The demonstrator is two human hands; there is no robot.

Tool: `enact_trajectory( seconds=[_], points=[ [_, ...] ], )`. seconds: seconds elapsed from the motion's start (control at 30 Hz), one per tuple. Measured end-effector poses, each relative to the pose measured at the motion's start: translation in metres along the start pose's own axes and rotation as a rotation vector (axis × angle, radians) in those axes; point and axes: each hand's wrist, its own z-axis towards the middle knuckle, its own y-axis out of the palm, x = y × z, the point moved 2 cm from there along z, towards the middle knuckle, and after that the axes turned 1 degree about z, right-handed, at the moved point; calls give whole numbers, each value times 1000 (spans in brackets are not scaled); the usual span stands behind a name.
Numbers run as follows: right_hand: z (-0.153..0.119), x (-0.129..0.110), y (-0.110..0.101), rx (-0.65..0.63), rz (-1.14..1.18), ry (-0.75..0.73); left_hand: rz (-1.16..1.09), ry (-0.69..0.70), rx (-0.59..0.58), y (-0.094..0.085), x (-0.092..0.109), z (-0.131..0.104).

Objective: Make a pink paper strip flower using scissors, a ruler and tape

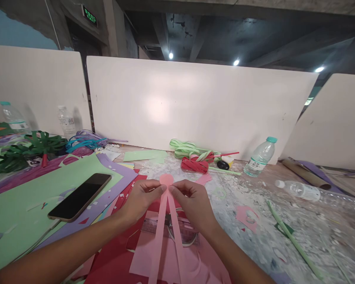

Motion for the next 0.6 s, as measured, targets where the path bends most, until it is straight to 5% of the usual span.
enact_trajectory(
  seconds=[0.6],
  points=[
    [-1,2,2,-33,46,32,24,23,-18,1,-2,1]
  ],
)
